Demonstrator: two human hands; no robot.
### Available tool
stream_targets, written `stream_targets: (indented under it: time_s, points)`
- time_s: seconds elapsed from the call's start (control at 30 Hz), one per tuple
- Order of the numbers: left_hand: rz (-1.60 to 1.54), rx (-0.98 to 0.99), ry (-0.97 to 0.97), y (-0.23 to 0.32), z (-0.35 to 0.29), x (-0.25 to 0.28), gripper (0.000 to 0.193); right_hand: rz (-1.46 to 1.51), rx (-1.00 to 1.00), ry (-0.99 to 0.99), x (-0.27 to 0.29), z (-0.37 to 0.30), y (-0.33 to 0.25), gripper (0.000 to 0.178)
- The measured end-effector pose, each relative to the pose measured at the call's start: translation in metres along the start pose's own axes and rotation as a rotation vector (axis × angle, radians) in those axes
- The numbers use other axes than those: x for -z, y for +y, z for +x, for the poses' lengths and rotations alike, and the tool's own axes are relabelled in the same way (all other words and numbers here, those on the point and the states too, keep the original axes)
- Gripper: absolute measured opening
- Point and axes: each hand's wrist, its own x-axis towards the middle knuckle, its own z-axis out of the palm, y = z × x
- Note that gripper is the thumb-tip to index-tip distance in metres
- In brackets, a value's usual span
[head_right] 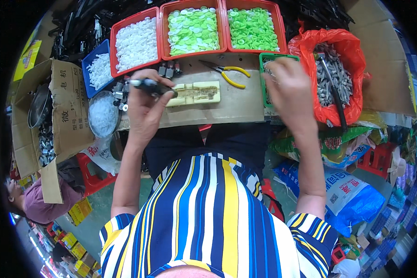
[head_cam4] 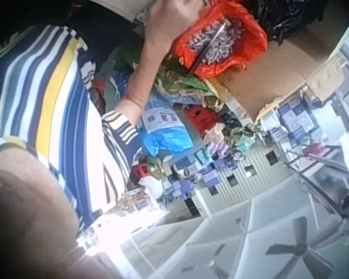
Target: Manually assembling small electronic motor components and housings at a factory workbench.
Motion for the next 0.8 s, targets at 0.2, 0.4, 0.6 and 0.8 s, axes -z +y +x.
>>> stream_targets:
  time_s: [0.2,0.4,0.6,0.8]
  points:
    - [0.125,-0.140,-0.004,-0.006,-0.007,0.002,0.034,0.056,0.109,-0.261,-0.042,0.013,-0.031,0.032]
    - [0.037,0.037,0.053,-0.031,-0.024,0.002,0.032,0.010,0.102,-0.374,-0.068,0.013,-0.024,0.031]
    - [0.088,-0.144,0.068,-0.020,-0.020,0.000,0.033,-0.004,0.103,-0.321,-0.082,0.018,-0.020,0.014]
    - [0.291,-0.037,0.072,-0.039,-0.023,0.004,0.026,-0.039,0.010,-0.359,-0.082,0.022,-0.022,0.010]
